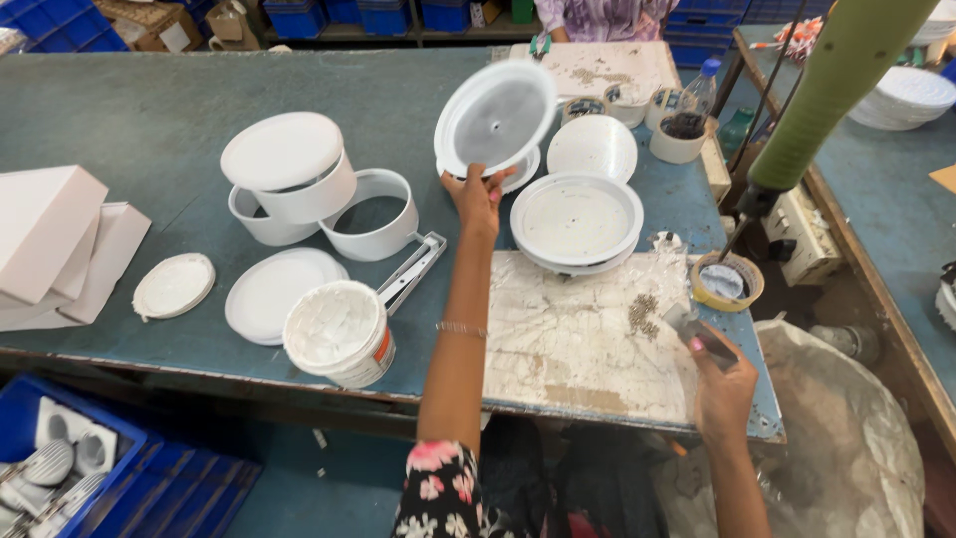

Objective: The person applies adhesive from a container to the inner edges of circular light fixture components and flat circular plates using a small applicator tool.

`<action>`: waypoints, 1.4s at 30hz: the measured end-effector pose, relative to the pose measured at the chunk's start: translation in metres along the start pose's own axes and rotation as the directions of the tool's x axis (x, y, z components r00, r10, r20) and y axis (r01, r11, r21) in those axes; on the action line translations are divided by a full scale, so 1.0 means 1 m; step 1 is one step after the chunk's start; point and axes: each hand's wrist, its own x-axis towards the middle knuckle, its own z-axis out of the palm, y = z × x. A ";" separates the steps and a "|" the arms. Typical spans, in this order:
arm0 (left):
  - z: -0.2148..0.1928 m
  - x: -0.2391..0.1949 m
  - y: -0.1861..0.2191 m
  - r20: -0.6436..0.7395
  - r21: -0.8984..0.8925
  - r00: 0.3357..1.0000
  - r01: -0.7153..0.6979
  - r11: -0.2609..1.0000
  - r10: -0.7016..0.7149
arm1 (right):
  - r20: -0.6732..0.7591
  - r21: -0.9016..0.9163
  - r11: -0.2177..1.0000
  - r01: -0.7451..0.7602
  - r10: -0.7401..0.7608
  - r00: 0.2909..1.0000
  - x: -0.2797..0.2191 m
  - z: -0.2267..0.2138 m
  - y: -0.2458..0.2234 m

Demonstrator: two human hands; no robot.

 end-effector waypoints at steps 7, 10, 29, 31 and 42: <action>-0.012 -0.246 0.063 0.082 0.256 0.979 0.161 0.953 -0.187 | 0.013 0.043 0.999 0.015 -0.015 1.000 0.001 -0.004 0.006; -0.030 -0.326 0.078 0.013 0.305 0.950 0.293 0.906 -0.311 | 0.021 0.080 0.997 0.023 -0.025 0.999 0.003 -0.006 0.008; -0.067 -0.394 0.042 -0.099 0.639 0.994 0.107 0.762 -0.056 | 0.079 -0.069 0.975 0.210 -0.204 0.976 0.003 -0.019 0.016; -0.092 -0.387 0.067 -0.151 0.798 0.958 -0.028 0.601 0.244 | 0.071 -0.081 0.970 0.231 -0.226 0.972 0.001 -0.012 0.010; -0.204 -0.269 0.196 0.188 0.865 0.915 -0.326 0.381 0.357 | 0.457 -0.402 0.900 0.167 0.039 0.889 -0.008 0.121 -0.084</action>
